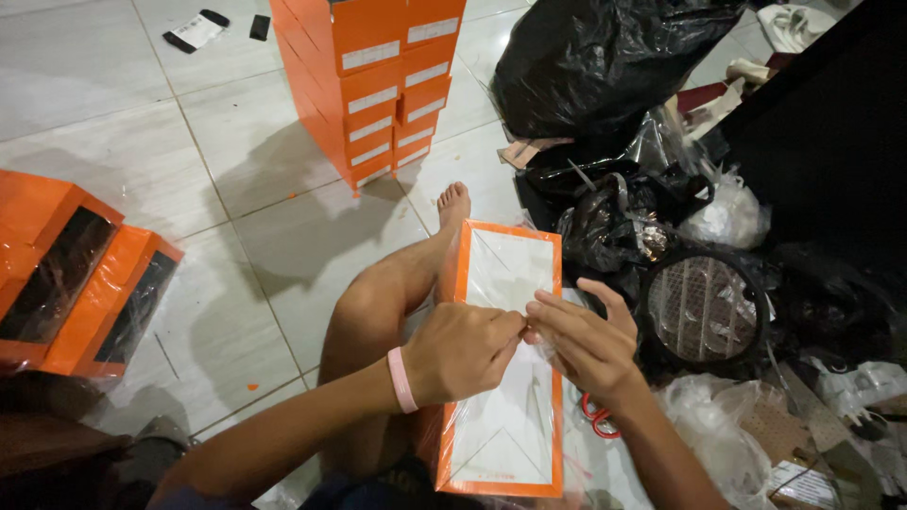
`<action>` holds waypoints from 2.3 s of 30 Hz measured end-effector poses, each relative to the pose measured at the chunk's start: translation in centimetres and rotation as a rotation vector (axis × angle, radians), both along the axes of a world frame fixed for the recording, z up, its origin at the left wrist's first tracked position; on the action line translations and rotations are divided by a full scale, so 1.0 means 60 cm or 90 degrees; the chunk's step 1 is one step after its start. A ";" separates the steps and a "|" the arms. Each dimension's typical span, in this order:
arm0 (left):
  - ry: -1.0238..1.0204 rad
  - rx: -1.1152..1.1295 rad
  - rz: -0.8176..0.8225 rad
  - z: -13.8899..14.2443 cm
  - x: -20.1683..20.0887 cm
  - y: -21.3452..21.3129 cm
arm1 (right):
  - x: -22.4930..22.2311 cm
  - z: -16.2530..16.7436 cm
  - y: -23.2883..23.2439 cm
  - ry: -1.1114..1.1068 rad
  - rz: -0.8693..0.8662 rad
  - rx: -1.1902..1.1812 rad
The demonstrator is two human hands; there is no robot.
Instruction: The person sits on the floor and wraps an orange box containing a silver appliance with clear plastic wrap. They pull the wrap taut, fold the edges, and smooth the surface to secure the packaging.
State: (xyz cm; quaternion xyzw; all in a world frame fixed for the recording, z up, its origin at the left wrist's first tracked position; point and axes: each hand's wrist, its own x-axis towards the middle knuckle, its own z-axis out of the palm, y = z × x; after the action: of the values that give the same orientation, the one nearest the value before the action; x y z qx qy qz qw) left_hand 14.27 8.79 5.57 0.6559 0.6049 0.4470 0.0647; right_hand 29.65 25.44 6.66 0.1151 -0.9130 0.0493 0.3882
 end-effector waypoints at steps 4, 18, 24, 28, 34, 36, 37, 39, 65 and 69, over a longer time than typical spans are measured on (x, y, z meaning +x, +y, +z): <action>-0.064 0.018 -0.034 0.029 -0.015 -0.008 | -0.026 -0.028 -0.015 0.056 0.073 -0.262; 0.595 -0.149 -0.089 0.163 -0.091 0.010 | 0.022 -0.023 -0.068 -0.151 -0.156 -0.432; 0.519 -0.237 -0.060 0.117 -0.089 0.009 | 0.019 -0.045 -0.050 -0.177 -0.191 -0.448; 0.370 -0.028 -0.048 0.073 -0.063 -0.023 | 0.018 -0.037 -0.045 -0.184 -0.186 -0.442; 0.017 0.019 -0.080 0.025 -0.039 0.009 | 0.018 -0.029 -0.057 -0.159 -0.222 -0.341; -0.132 -0.008 -0.078 0.011 -0.038 0.038 | 0.030 -0.024 -0.053 -0.130 -0.153 -0.251; -0.111 0.001 -0.090 0.005 -0.034 0.046 | 0.036 -0.022 -0.049 -0.110 -0.126 -0.204; -0.071 0.019 -0.108 -0.002 -0.027 0.058 | 0.044 -0.020 -0.037 -0.009 -0.093 -0.008; 0.132 0.112 0.208 0.010 -0.004 -0.017 | -0.029 0.007 -0.020 -0.219 -0.055 -0.273; 0.131 0.097 0.191 0.013 0.000 -0.017 | -0.027 -0.017 0.011 -0.144 0.059 -0.255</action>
State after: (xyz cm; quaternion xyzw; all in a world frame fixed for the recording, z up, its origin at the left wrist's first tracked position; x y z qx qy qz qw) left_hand 14.25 7.78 6.33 0.6035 0.6637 0.4269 -0.1144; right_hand 28.00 26.09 5.65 0.0713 -0.9165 0.2595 0.2959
